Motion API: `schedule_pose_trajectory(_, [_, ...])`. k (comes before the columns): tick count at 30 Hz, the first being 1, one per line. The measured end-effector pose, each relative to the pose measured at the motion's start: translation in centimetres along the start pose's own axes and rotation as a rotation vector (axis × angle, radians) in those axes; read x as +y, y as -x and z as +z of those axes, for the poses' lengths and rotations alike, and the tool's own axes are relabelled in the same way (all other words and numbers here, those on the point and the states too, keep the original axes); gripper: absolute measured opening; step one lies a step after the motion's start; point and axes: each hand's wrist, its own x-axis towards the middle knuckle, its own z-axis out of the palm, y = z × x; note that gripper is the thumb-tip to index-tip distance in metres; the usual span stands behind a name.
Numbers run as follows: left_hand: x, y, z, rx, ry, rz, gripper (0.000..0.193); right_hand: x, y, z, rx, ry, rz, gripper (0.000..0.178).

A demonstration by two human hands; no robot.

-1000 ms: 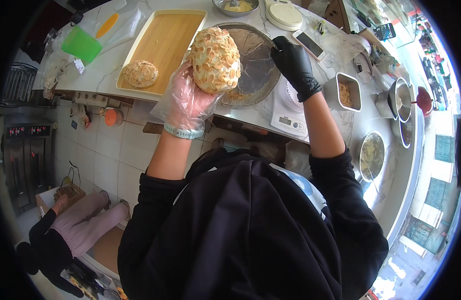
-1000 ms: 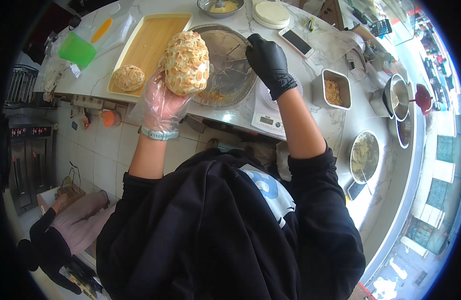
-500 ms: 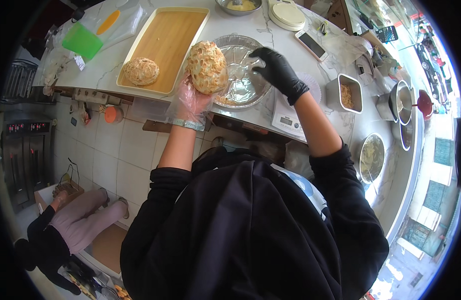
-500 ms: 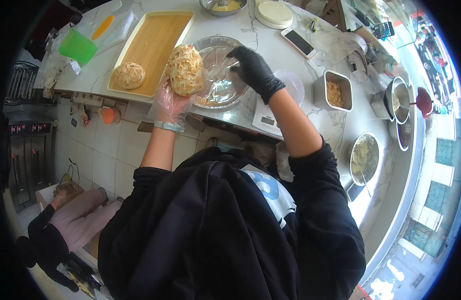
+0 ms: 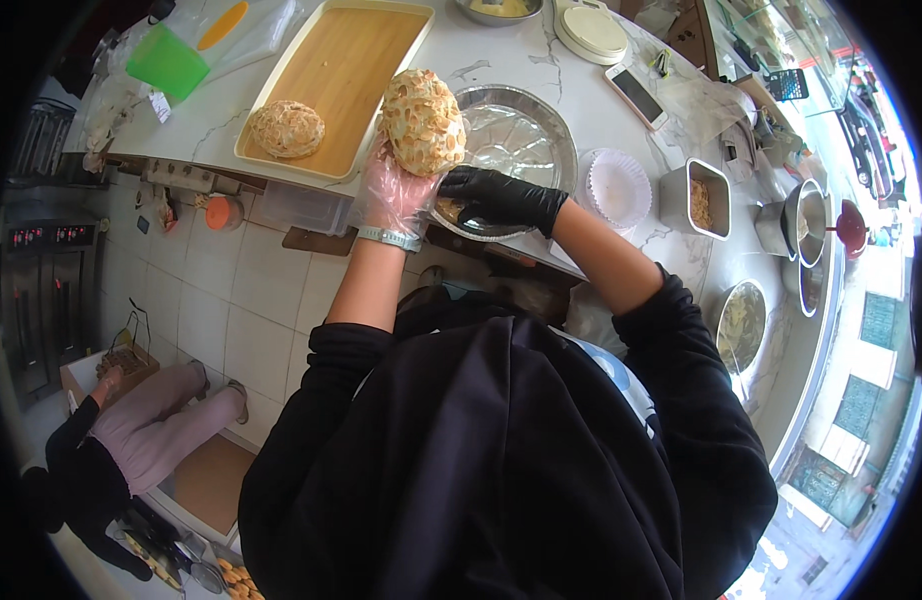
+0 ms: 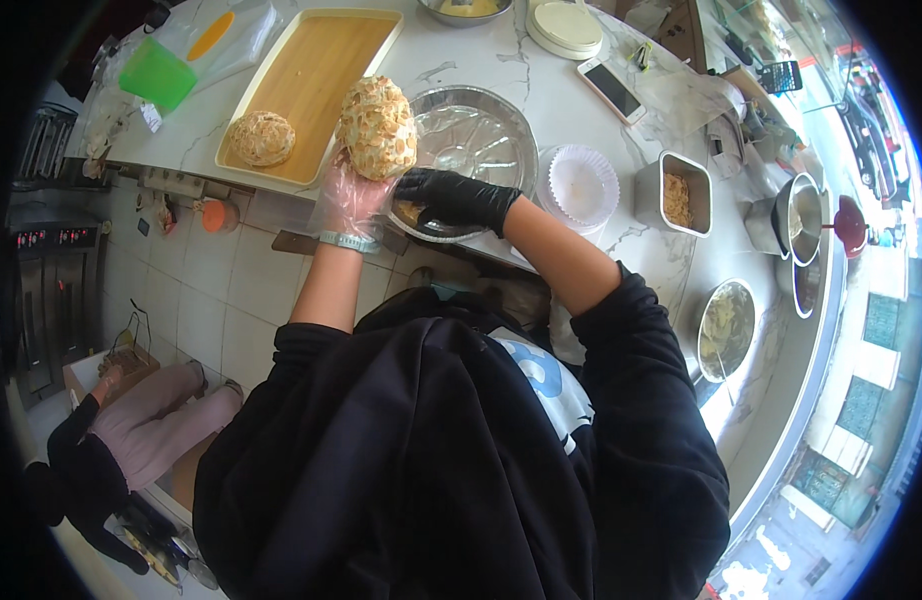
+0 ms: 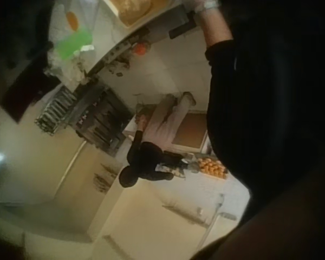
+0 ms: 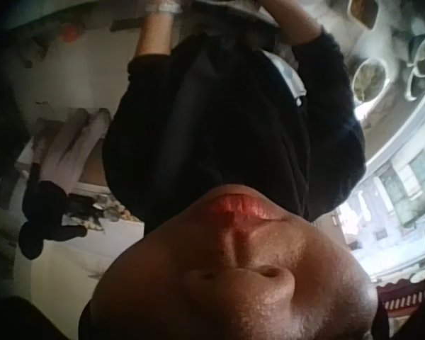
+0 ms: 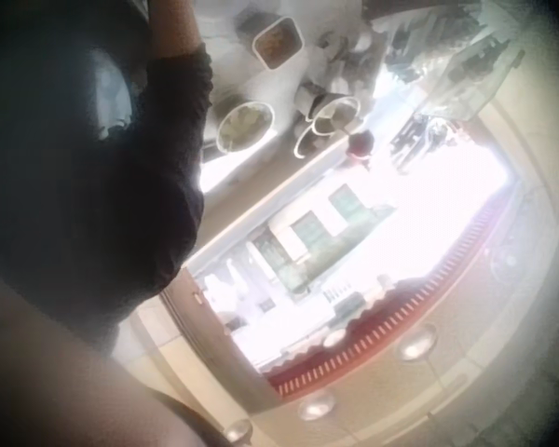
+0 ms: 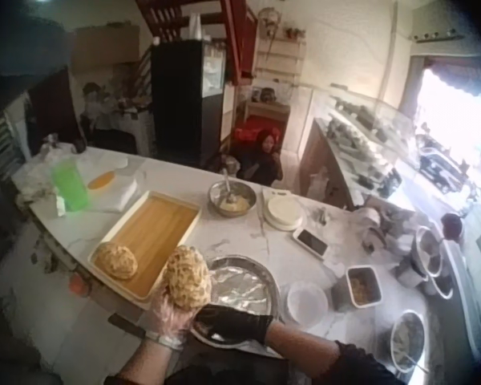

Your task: The person applies a coating to bread by hand, sprinkles toppings on it, and places it on a tray; then, the person moves donuts on a cooling rack and bags several loaves of bread.

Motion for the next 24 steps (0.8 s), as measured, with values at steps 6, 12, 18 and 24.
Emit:
schedule_pose_trajectory(6, [0.3,-0.6,0.1,-0.030,0.036,-0.024,0.046,-1.1,0.0,0.5,-0.087,0.065,0.022,0.033])
schedule_pose_trajectory(12, [-0.1,-1.1,0.6,-0.009,-0.009,-0.018,0.048,-1.7,-0.2,1.8,0.018,0.268,-0.079,0.012])
schedule_pose_trajectory(18, [-0.1,-1.2,0.4,-0.004,-0.111,0.041,0.049,-2.7,0.0,1.6,-0.046,0.203,0.160,0.013])
schedule_pose_trajectory(24, [-0.9,-1.0,1.2,-0.045,-0.146,0.026,0.047,-2.7,3.0,-4.3,0.214,-0.440,0.640,0.022])
